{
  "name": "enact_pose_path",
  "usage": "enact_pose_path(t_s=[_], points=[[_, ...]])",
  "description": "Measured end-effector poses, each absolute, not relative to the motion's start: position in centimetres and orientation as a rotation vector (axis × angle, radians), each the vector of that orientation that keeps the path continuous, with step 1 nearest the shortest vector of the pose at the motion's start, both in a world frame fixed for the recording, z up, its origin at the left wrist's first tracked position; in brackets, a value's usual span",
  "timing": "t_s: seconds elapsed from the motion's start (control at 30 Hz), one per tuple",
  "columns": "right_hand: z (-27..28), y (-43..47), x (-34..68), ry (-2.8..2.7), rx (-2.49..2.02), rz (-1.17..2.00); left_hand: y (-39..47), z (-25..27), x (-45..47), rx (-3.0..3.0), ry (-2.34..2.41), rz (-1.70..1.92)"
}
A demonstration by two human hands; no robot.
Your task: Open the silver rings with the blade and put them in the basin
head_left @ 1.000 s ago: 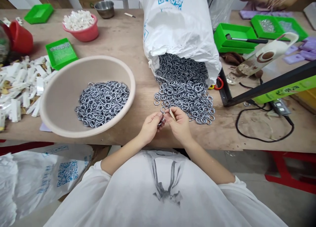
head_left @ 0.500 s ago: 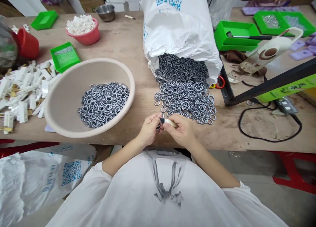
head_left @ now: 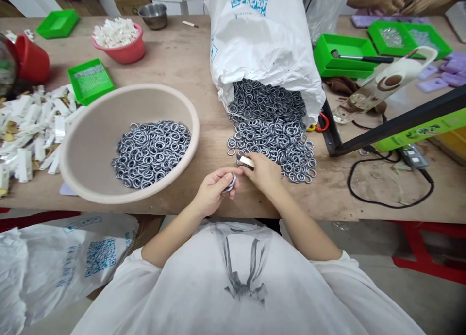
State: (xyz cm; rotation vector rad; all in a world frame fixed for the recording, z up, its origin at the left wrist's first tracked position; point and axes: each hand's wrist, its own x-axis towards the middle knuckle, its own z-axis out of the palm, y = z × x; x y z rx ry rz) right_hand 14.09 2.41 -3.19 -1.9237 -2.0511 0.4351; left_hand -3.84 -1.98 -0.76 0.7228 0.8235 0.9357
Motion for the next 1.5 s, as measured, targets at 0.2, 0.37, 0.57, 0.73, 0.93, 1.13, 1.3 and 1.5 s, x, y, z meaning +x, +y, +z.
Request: enact_pose_path(t_s=[0.2, 0.37, 0.57, 0.73, 0.93, 1.13, 1.3, 1.5], points=[[-3.3, 3.0, 12.7, -2.211, -2.089, 0.289, -1.4, -2.2, -5.6, 0.466, 0.956, 0.990], [-3.4, 3.8, 12.1, -2.260, -1.993, 0.339, -1.1, -2.6, -5.9, 0.369, 0.979, 0.971], [-3.9, 5.3, 12.4, -2.129, -1.922, 0.512, -1.2, -3.3, -5.5, 0.441, 1.019, 0.936], [-3.2, 5.1, 13.0, -1.700, -1.521, 1.141, -0.9, -3.5, -4.8, 0.445, 1.018, 0.915], [-2.2, 2.8, 13.4, -1.349, -1.023, 1.629, -0.7, -1.6, -3.7, 0.431, 0.759, 0.625], [-1.4, 0.7, 13.0, -1.235, -1.024, 1.591, -1.2, -0.9, -2.4, 0.576, 0.832, 0.773], [-0.8, -0.2, 12.8, -1.268, -1.129, 1.339, -1.4, -0.5, -1.8, 0.655, 0.912, 0.869], [-0.2, -1.5, 14.0, -1.795, -1.223, 0.758, -1.5, 0.0, -1.8, 0.644, 0.937, 0.962]])
